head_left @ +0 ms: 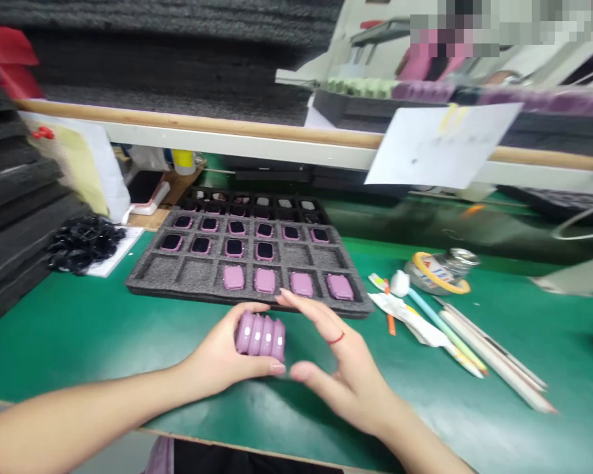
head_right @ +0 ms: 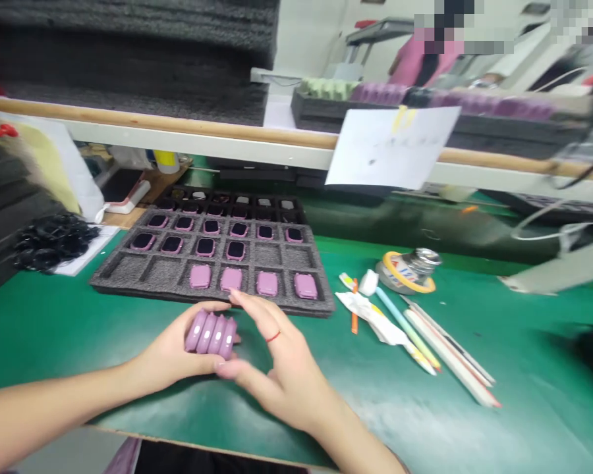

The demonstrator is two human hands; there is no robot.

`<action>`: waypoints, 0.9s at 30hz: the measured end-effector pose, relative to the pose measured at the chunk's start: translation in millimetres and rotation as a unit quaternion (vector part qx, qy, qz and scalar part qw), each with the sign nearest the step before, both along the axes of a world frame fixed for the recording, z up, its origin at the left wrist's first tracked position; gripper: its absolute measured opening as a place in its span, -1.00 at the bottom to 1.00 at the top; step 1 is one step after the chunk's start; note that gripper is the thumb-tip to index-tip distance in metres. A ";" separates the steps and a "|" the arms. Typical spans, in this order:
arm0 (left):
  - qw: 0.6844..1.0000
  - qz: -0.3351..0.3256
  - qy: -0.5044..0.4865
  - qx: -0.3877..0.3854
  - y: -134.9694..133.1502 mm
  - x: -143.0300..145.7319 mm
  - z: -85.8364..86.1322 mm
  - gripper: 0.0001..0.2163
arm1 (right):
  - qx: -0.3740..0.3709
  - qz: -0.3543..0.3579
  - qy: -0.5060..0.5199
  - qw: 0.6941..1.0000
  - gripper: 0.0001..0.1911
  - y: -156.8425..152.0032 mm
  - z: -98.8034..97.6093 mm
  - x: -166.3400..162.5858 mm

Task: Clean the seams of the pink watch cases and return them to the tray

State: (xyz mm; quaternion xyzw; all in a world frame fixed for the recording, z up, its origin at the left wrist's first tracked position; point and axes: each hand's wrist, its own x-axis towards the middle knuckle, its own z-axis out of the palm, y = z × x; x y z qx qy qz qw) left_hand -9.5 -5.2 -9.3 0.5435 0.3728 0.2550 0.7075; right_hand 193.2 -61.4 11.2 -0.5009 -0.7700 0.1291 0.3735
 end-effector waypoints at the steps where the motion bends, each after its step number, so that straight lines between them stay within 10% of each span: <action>1: 1.000 -0.013 0.008 -0.007 0.4 -0.6 -0.5 -0.17 | -0.010 -0.065 -0.033 0.997 -0.44 -1.2 4.3 13.3; 5: 0.998 -0.057 0.015 -0.006 1.8 -0.6 1.1 -0.15 | -0.103 -0.320 -0.154 0.929 -0.61 -1.0 11.3 74.2; 12: 0.997 -0.072 0.035 0.002 2.3 0.6 2.2 -0.45 | -0.259 -0.442 -0.259 0.819 -0.77 5.7 -13.8 131.0; 27: 0.994 -0.073 0.070 0.038 1.8 2.0 5.2 -0.52 | -0.065 -0.494 0.001 0.867 -0.67 6.4 19.1 228.0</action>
